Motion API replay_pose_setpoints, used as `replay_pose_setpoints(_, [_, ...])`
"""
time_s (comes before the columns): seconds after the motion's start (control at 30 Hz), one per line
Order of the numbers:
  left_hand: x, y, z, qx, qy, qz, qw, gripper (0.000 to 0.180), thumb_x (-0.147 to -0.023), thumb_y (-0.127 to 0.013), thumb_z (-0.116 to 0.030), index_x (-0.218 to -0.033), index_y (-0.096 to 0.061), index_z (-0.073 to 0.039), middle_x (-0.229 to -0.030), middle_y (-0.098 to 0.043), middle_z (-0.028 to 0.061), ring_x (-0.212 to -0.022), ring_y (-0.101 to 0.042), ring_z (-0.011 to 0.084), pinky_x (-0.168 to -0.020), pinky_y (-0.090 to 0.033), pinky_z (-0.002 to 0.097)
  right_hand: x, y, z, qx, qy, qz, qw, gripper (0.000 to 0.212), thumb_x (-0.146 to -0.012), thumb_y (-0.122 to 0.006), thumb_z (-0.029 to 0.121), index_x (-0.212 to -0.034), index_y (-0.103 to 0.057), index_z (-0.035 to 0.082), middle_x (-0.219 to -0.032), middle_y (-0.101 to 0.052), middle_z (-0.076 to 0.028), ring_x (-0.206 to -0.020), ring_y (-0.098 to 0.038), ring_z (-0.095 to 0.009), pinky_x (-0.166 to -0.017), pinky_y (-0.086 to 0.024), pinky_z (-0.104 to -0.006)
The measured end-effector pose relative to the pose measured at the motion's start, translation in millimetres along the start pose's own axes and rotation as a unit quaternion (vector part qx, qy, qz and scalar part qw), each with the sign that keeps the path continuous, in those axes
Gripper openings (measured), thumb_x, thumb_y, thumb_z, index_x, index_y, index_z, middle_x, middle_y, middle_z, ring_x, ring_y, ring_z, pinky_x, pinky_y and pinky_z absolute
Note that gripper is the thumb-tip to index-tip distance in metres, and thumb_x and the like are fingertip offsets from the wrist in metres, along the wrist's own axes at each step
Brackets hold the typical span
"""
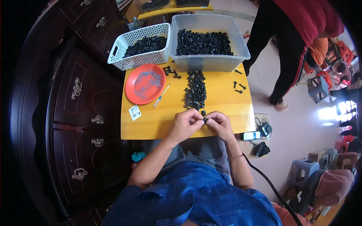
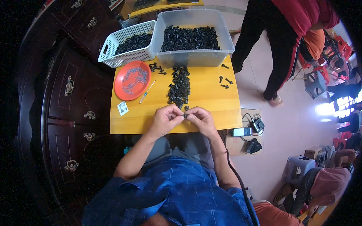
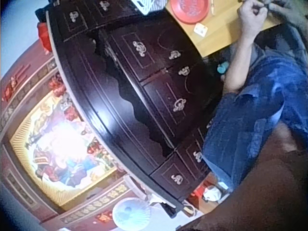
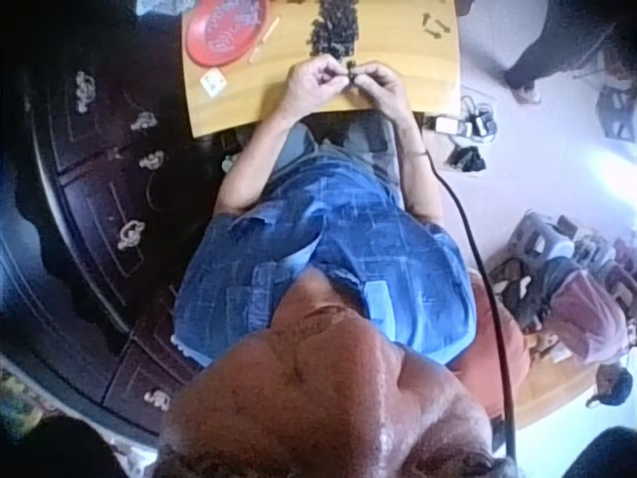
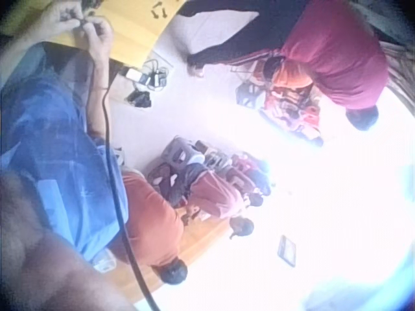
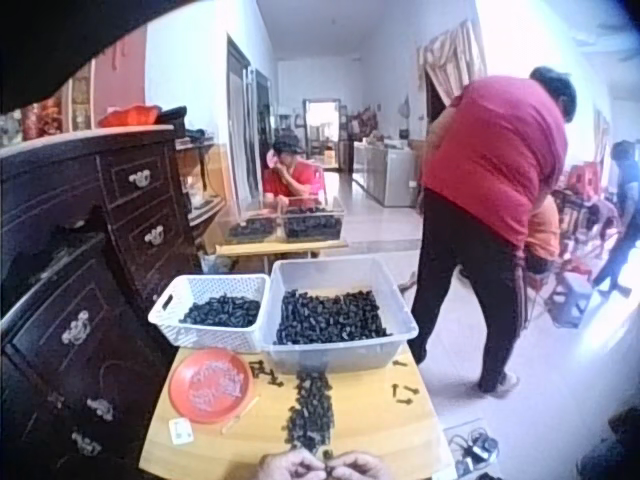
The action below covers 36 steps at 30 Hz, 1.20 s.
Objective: Assembling small black plastic components by hand.
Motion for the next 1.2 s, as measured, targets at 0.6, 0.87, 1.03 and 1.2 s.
replay_pose_setpoints(0.6, [-7,1,12,0.14,0.042,0.05,0.988,0.006,-0.086,-0.066,0.001,-0.09,-0.062,-0.002,-0.079,-0.062,0.0004,-0.067,-0.06,0.006,-0.062,-0.051,0.0202,0,5,0,-0.009,-0.007,0.007,1.0,0.011,-0.091,-0.066,0.007,-0.101,-0.065,0.001,-0.096,-0.068,-0.006,-0.086,-0.064,-0.013,-0.079,-0.052,-0.0261])
replay_pose_setpoints(0.87, [-5,3,12,0.147,0.046,0.035,0.987,0.008,-0.087,-0.066,0.001,-0.093,-0.062,-0.002,-0.084,-0.063,0.0019,-0.072,-0.061,0.0065,-0.065,-0.052,0.0204,-1,2,3,-0.02,-0.011,0.004,1.0,0.011,-0.092,-0.065,0.006,-0.102,-0.066,0.002,-0.093,-0.067,-0.002,-0.084,-0.061,-0.009,-0.078,-0.05,-0.0241])
replay_pose_setpoints(1.03, [-7,0,11,0.141,0.042,0.041,0.988,0.009,-0.086,-0.066,0.001,-0.093,-0.062,-0.003,-0.084,-0.063,0.0022,-0.073,-0.061,0.0066,-0.065,-0.053,0.0208,0,3,7,-0.013,-0.003,0.001,1.0,0.012,-0.092,-0.065,0.008,-0.102,-0.066,0.001,-0.093,-0.067,-0.003,-0.084,-0.061,-0.01,-0.078,-0.05,-0.025])
replay_pose_setpoints(1.2, [-6,1,0,0.134,0.055,0.036,0.989,0.009,-0.086,-0.066,0.001,-0.092,-0.061,-0.003,-0.085,-0.064,0.002,-0.073,-0.061,0.0062,-0.064,-0.053,0.0207,-2,3,4,-0.026,-0.012,0.026,0.999,0.015,-0.093,-0.064,0.009,-0.105,-0.065,0.001,-0.093,-0.067,-0.004,-0.084,-0.061,-0.01,-0.079,-0.051,-0.0254])
Point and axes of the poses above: each hand's wrist, its own x-axis away from the middle knuckle, its own y-axis out of the back of the hand, z = x × y, the point moved 3 cm from there along -x, towards the middle knuckle
